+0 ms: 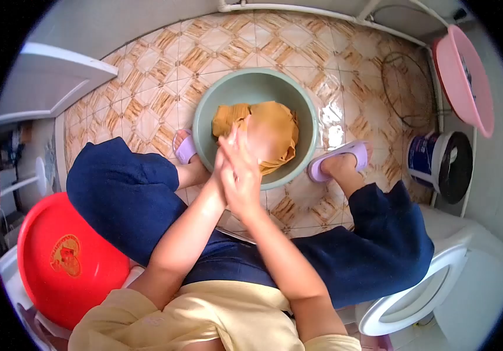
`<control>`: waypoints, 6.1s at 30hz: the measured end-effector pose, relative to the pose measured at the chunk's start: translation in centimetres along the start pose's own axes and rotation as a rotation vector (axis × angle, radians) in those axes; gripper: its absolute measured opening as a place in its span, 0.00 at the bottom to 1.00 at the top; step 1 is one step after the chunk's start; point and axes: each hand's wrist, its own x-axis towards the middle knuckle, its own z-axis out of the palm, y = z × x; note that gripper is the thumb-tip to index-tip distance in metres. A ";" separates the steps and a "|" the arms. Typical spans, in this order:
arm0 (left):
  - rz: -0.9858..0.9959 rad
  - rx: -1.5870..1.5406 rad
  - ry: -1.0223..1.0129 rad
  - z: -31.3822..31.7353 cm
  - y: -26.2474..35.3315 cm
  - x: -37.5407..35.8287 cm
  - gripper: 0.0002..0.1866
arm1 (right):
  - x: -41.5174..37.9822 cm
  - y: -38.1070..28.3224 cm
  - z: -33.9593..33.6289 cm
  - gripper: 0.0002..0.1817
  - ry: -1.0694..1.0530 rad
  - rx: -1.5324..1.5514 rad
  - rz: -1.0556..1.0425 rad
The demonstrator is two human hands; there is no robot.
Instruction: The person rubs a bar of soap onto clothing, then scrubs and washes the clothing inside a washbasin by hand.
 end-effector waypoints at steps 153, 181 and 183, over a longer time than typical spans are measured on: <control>0.031 0.121 0.260 3.1 7.2 0.1 0.18 | 9.2 7.9 -9.3 0.28 -0.675 0.908 0.534; -0.180 -0.017 0.062 3.6 -0.7 -1.5 0.33 | 3.2 2.4 -3.1 0.19 -0.036 0.094 0.215; -0.017 0.206 -0.058 2.2 0.9 0.2 0.34 | 3.0 2.1 -2.8 0.19 -0.075 0.042 0.218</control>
